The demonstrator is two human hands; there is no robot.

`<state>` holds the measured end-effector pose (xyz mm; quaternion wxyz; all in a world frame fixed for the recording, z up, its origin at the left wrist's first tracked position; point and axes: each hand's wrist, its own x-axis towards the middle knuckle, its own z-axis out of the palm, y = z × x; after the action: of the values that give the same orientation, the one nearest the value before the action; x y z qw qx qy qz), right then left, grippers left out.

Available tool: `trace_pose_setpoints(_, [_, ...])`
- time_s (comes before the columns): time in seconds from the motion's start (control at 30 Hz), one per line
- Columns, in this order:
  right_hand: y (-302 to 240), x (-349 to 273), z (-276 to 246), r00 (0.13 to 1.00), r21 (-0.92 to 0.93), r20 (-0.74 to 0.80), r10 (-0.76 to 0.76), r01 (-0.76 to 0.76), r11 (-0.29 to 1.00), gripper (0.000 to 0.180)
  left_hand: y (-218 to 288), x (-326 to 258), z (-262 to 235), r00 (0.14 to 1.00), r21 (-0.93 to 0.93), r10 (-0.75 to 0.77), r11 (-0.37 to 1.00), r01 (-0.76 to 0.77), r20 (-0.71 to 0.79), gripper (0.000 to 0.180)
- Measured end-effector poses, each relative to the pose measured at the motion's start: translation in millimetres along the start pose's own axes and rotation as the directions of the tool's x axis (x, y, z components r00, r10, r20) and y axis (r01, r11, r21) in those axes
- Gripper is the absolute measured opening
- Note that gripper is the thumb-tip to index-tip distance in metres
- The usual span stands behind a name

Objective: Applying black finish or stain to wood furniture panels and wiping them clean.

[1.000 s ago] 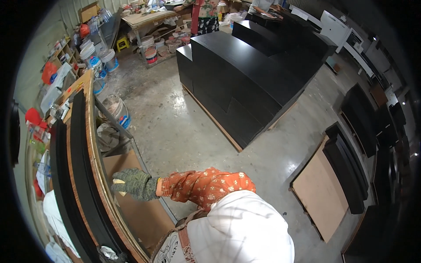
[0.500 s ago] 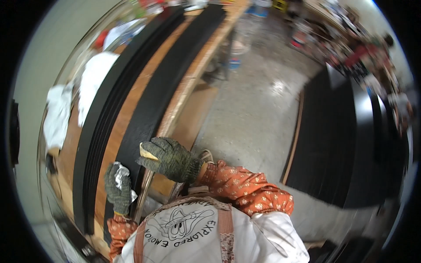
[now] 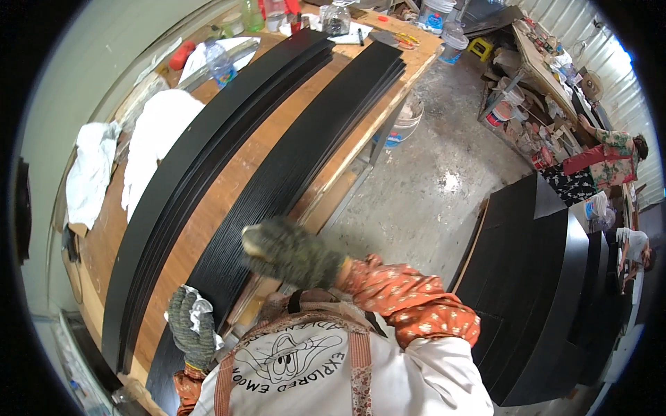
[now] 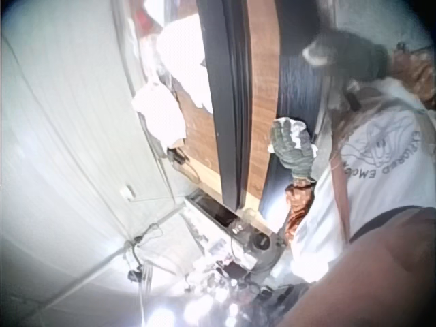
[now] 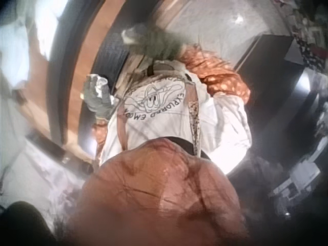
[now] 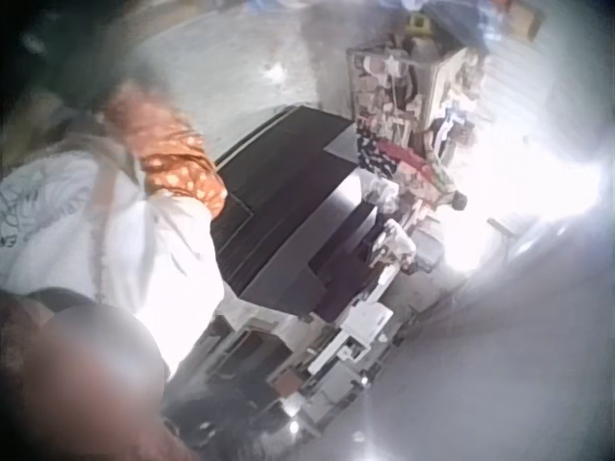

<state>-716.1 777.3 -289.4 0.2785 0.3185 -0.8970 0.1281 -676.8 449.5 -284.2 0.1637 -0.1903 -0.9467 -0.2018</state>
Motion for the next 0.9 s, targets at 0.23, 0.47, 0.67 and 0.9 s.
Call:
trace_pose_setpoints(0.23, [151,-39,-21,0.971,-0.064,0.058,0.234,-0.230,0.971,0.050,56,62,41,0.973,0.149,0.189,0.967,-0.208,0.131,0.053])
trace_pose_setpoints(0.47, [299,-95,-89,0.804,0.050,-0.294,0.517,-0.527,0.848,0.060,166,168,121,0.978,0.258,0.192,0.943,-0.208,0.088,0.054])
trace_pose_setpoints(0.67, [384,-142,-122,0.717,0.217,-0.291,0.634,-0.595,0.774,0.054,306,333,226,0.974,0.093,0.113,0.987,-0.133,0.197,0.061])
trace_pose_setpoints(0.9, [460,-150,-130,0.706,0.265,-0.252,0.662,-0.608,0.749,0.060,393,440,312,0.924,0.153,0.316,0.923,-0.352,0.217,0.060])
